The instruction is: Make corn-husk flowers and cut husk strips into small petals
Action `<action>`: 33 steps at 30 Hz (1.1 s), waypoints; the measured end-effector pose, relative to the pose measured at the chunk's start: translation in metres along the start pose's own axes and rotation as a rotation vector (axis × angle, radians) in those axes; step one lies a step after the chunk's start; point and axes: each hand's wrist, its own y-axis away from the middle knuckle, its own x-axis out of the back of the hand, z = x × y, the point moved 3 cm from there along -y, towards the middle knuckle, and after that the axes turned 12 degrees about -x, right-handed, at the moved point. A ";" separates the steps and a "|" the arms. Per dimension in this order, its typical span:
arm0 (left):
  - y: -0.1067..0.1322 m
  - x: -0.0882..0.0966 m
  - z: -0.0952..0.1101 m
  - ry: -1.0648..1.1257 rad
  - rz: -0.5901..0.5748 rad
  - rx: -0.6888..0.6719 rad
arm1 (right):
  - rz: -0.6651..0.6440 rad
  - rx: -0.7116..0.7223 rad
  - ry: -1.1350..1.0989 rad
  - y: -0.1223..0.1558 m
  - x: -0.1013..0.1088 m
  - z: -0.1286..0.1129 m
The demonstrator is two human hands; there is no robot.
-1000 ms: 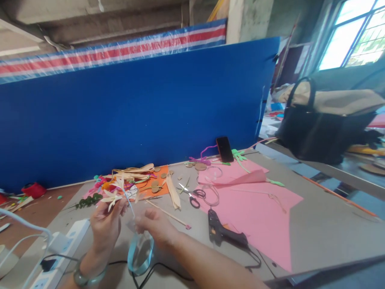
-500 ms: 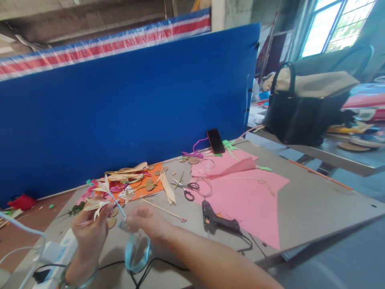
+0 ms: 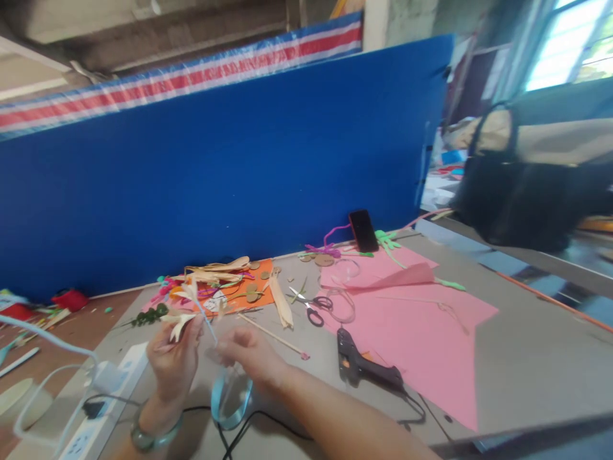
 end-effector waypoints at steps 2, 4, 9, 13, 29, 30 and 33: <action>-0.001 -0.001 0.003 -0.002 0.021 -0.025 | 0.019 0.009 0.005 0.002 -0.001 -0.002; -0.001 -0.003 0.006 0.031 -0.013 -0.034 | 0.057 0.011 0.059 0.004 -0.002 -0.006; -0.006 -0.012 -0.001 0.184 -0.031 -0.033 | 0.144 -0.084 0.149 0.005 0.000 -0.013; -0.012 -0.015 -0.009 0.379 -0.057 -0.032 | 0.132 -0.218 0.079 0.005 -0.001 -0.011; -0.026 -0.018 -0.022 0.462 -0.158 -0.047 | 0.212 -0.213 0.167 0.003 0.006 -0.011; -0.026 -0.018 -0.021 0.474 -0.155 -0.041 | 0.220 -0.209 0.189 0.002 0.007 -0.011; -0.026 -0.018 -0.019 0.480 -0.151 -0.025 | 0.237 -0.206 0.216 0.002 0.010 -0.008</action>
